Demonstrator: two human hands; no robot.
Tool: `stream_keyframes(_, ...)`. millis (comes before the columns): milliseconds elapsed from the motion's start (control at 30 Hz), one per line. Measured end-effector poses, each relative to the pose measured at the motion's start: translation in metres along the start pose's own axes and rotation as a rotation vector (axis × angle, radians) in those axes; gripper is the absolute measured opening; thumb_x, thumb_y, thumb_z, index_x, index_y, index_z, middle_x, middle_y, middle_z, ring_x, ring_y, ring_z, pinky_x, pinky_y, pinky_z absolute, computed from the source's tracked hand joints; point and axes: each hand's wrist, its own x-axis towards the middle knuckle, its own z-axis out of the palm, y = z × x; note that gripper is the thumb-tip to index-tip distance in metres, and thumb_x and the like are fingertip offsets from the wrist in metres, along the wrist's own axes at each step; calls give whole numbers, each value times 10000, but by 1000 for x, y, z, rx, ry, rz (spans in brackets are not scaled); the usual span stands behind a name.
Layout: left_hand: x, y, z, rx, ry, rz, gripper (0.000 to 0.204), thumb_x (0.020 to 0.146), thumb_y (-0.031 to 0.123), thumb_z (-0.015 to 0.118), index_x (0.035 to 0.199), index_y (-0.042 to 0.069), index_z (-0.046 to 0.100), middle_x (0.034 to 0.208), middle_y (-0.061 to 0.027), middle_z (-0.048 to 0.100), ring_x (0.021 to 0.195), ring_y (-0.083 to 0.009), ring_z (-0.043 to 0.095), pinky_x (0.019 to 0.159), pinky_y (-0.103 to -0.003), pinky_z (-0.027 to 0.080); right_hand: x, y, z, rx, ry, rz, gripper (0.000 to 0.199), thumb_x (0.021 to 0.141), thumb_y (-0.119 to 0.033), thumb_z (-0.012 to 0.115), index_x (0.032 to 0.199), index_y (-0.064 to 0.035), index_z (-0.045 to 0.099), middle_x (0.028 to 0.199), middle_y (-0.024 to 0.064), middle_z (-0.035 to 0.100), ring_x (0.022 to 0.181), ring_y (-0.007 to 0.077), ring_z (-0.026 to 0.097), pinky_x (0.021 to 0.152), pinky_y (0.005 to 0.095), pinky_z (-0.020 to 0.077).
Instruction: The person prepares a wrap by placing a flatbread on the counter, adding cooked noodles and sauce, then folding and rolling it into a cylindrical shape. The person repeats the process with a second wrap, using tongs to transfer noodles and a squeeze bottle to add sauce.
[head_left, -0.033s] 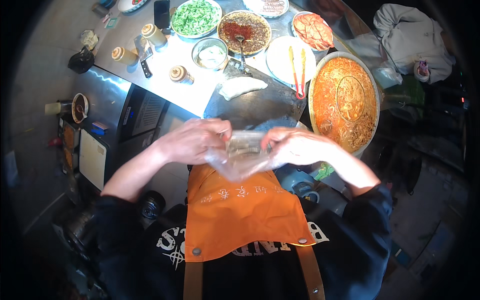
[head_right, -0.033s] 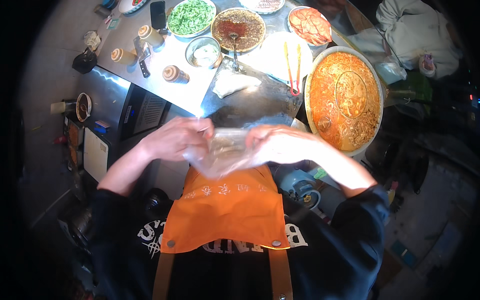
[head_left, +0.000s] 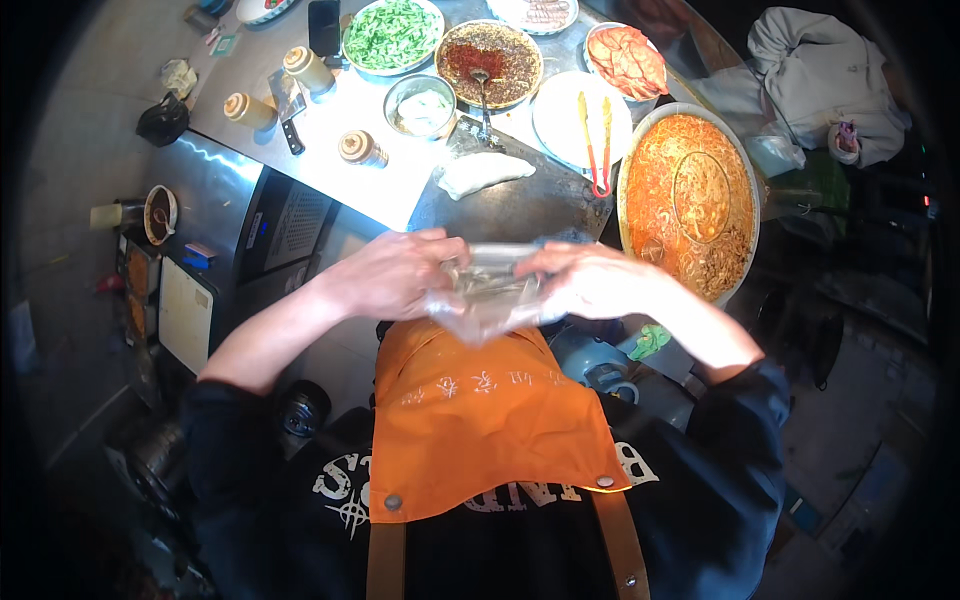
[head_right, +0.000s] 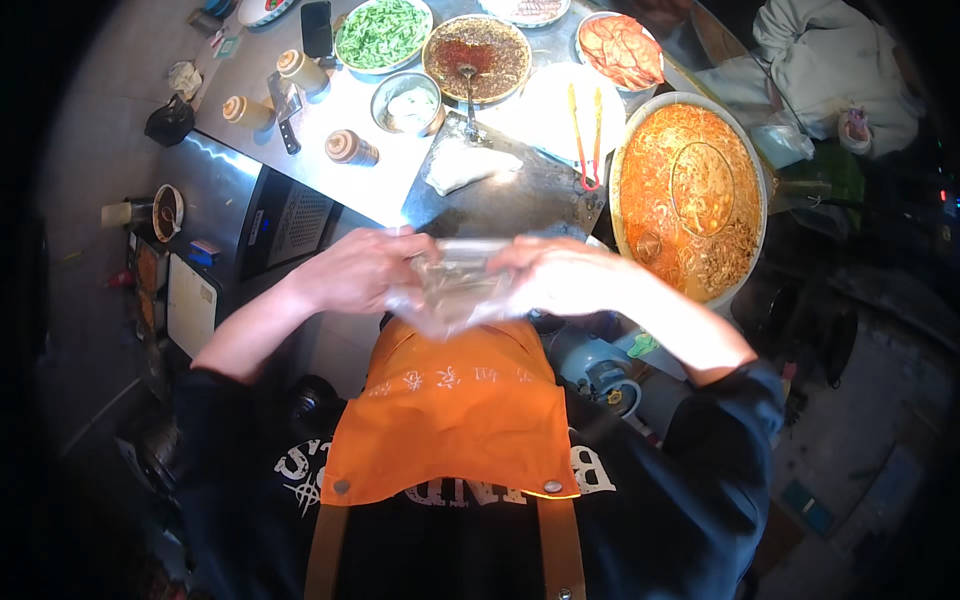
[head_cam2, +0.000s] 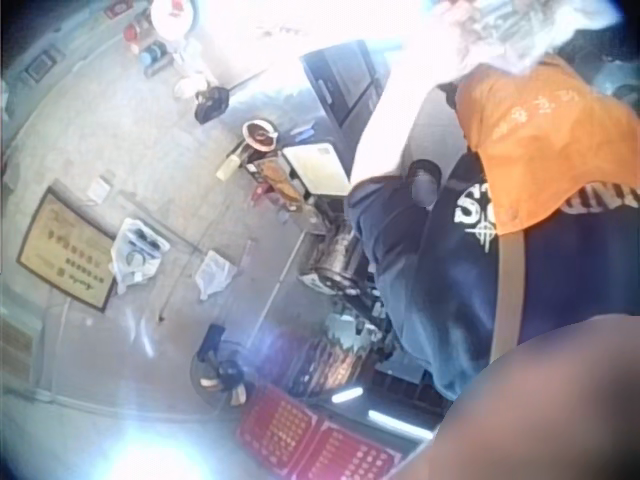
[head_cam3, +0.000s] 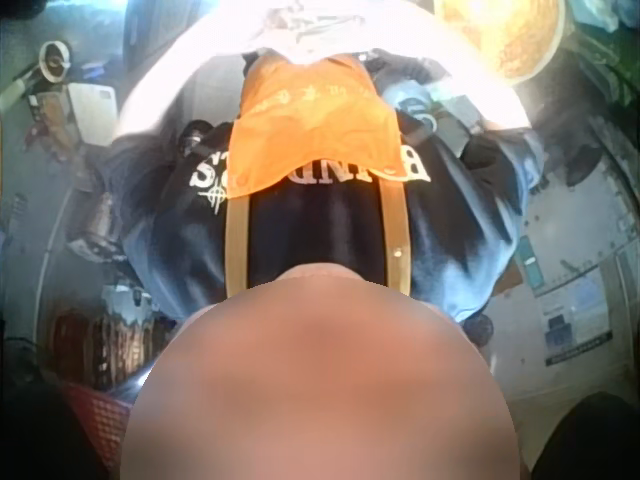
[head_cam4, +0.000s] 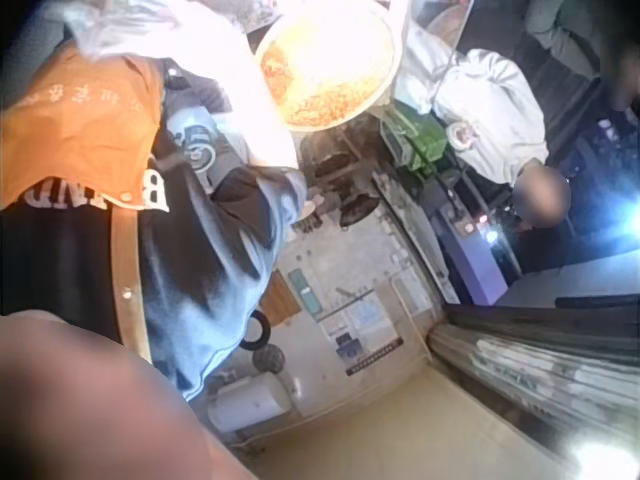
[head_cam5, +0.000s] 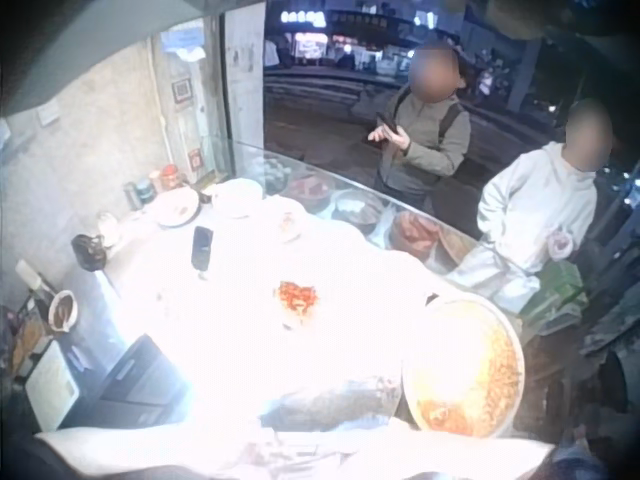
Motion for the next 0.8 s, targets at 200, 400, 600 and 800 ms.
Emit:
stream_keyframes(200,67,-49,79,856,-439,-528,578,1035,568,562,1338,116,757,1781,-77,212,1628,-420,120,1289,-460,219,36,111,12,-706,-79,325,263,900,-209,627,991,-93,844,1630,140,490,1537,308,398,1273,426,303)
stream_keyframes(400,102,-51,113,824,-410,-751,742,1002,709,495,1422,135,704,1795,-76,152,1630,-466,-62,1305,-563,-20,44,188,44,-744,206,298,339,895,-220,622,1053,17,807,1673,155,412,1585,315,287,1285,442,231)
stream_keyframes(600,113,-30,118,753,-357,-862,829,969,784,462,1392,118,720,1782,-190,120,1625,-483,-43,1295,-605,-8,54,169,20,-889,-72,250,442,800,-377,767,953,36,803,1575,223,489,1561,403,297,1274,548,192)
stream_keyframes(800,125,-47,137,380,109,-842,795,1005,577,590,1454,-78,572,1685,-263,304,1577,-458,227,1285,-539,202,60,148,1,-700,87,131,548,817,-434,830,1070,48,762,1507,231,535,1499,403,402,1230,512,329)
